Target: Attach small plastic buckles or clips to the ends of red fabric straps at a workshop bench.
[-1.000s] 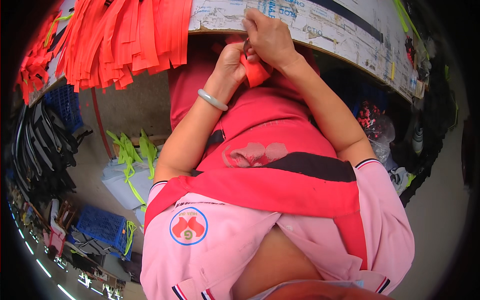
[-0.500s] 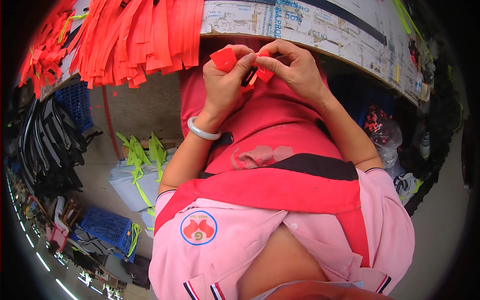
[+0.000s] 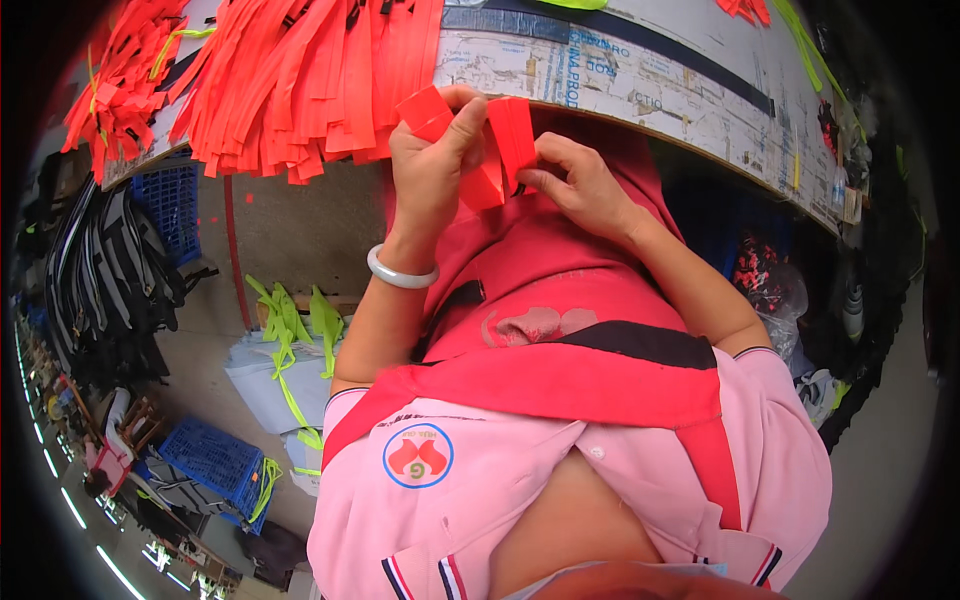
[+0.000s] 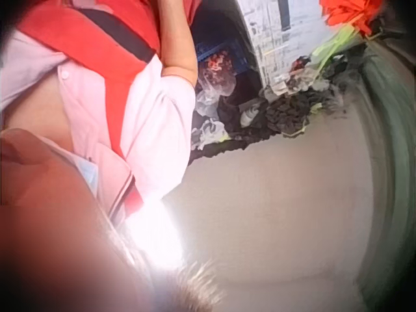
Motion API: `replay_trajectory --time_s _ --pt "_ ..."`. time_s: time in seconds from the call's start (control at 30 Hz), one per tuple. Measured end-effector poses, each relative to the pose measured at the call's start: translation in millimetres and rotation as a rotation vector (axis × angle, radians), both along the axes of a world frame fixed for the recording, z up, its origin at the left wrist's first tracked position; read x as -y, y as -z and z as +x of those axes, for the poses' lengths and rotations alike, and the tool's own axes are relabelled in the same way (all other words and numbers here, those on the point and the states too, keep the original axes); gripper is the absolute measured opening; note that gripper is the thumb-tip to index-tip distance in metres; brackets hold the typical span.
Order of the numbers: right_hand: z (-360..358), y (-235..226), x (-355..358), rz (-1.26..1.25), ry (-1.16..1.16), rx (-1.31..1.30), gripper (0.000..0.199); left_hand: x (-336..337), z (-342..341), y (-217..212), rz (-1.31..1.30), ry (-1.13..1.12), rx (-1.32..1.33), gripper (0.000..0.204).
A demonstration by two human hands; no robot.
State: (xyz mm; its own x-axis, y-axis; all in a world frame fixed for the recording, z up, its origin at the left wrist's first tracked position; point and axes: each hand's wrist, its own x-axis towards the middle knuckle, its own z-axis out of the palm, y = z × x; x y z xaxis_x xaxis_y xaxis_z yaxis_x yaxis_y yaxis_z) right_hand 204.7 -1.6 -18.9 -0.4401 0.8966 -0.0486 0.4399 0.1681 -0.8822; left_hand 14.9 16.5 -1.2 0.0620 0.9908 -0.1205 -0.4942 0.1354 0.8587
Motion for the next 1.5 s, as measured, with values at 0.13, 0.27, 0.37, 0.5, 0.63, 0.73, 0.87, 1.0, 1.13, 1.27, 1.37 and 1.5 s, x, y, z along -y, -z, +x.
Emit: replay_trajectory --time_s 0.13,0.27,0.37,0.5,0.63,0.73,0.87,1.0,1.13,1.27,1.37,1.5 --pt "-10.5 -37.8 -61.7 -0.120 0.049 -0.182 0.024 13.8 -37.8 -6.7 -0.132 0.221 0.069 0.008" --pt "-57.8 -104.5 -141.1 -0.243 0.139 -0.488 0.034 39.8 -44.4 -16.7 -0.121 0.478 0.003 0.015" --pt "-84.5 -92.5 -177.5 0.253 0.388 -0.245 0.036 31.2 -29.9 -20.1 -0.207 0.357 0.065 0.019" --pt "-74.3 -57.7 -137.8 0.321 -0.056 -0.216 0.025 24.5 -25.7 -6.3 -0.174 0.218 0.086 0.046" --pt "-61.5 -56.1 -63.5 -0.088 -0.282 -0.117 0.014 22.6 -23.7 5.6 -0.171 0.208 -0.050 0.052" --pt "-55.0 -43.0 -53.7 0.062 -0.297 -0.046 0.012 18.0 -24.1 15.1 -0.143 0.264 -0.014 0.063" --pt "-43.1 -37.9 -47.2 -0.155 -0.208 -0.242 0.014 13.6 -27.2 11.3 -0.118 0.371 0.109 0.055" --pt "-27.9 -36.5 -50.3 -0.136 -0.113 -0.193 0.018 11.0 -42.3 35.4 -0.195 0.223 0.223 0.024" --pt "-26.0 -32.6 -45.7 -0.103 -0.117 -0.131 0.017 15.7 -39.1 16.4 -0.116 0.160 -0.100 0.016" --pt "-32.1 -39.0 -37.2 0.102 -0.169 -0.028 0.013 16.5 -29.1 13.6 -0.073 0.152 -0.308 0.011" --pt "-28.1 -42.4 -33.7 0.146 -0.211 0.043 0.015 15.0 -22.5 19.4 -0.040 0.143 -0.289 0.009" --pt "-29.0 -18.4 -26.9 -0.062 -0.050 -0.073 0.017 14.3 -10.4 27.9 0.391 -0.019 -0.698 0.004"
